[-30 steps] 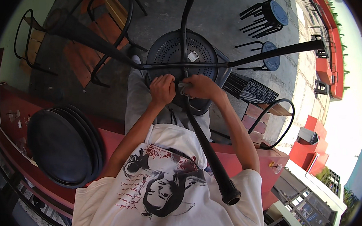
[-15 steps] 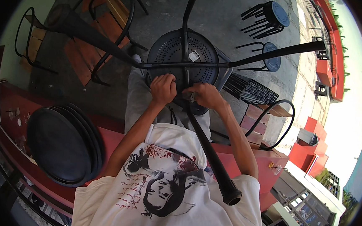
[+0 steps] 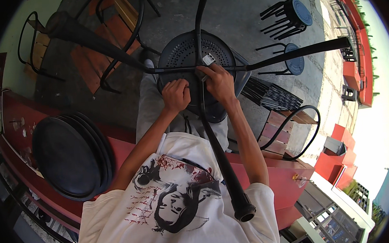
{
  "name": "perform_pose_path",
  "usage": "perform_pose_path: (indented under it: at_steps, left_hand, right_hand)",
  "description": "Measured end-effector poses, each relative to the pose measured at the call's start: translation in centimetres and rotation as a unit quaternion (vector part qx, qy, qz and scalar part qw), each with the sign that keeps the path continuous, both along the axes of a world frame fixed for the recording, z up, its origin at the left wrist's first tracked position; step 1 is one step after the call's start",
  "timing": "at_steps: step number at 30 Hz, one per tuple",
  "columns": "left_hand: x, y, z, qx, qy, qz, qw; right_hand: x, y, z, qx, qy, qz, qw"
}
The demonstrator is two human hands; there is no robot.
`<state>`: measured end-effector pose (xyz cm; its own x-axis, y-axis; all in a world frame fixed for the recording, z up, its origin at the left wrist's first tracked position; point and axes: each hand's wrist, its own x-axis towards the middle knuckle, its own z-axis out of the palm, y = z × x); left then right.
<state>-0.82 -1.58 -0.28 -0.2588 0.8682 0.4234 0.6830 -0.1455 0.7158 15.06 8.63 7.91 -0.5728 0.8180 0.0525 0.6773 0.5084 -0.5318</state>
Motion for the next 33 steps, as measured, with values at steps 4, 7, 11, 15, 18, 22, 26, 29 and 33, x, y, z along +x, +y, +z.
perform_pose_path:
  at_steps: [4,7,11,15,18,22,26,29,33]
  left_hand:
    - [0.2,0.1,0.2,-0.006,0.001,-0.001,1.000]
    - [0.2,-0.1,0.2,-0.005,0.001,0.002,1.000]
    - [0.2,0.1,0.1,-0.001,0.002,0.003,1.000]
    - [0.2,0.2,0.1,0.005,0.004,0.005,1.000]
    - [0.4,0.0,0.0,0.001,0.004,0.005,1.000]
    - [0.7,0.3,0.1,0.001,0.009,0.005,1.000]
    - [0.5,0.2,0.1,0.000,0.015,0.004,1.000]
    - [0.6,0.1,0.1,0.000,0.013,0.004,1.000]
    - [0.4,0.2,0.2,-0.007,0.017,-0.001,1.000]
  right_hand:
    - [1.2,-0.1,-0.4,-0.038,0.018,0.044,0.998]
    - [2.4,-1.4,0.6,-0.101,-0.007,0.081,0.992]
    - [4.0,-5.1,1.9,-0.207,-0.026,0.113,0.971]
    - [5.2,-6.6,2.1,-0.190,-0.014,0.136,0.972]
    - [5.8,-6.7,2.0,-0.251,-0.029,0.121,0.960]
    - [4.9,-6.0,2.3,-0.297,0.029,0.036,0.954]
    - [4.6,-7.2,2.6,-0.345,-0.005,-0.028,0.938]
    - [6.7,-8.3,1.6,-0.441,0.042,-0.041,0.895]
    - [7.5,-8.0,0.3,-0.427,0.209,-0.084,0.876]
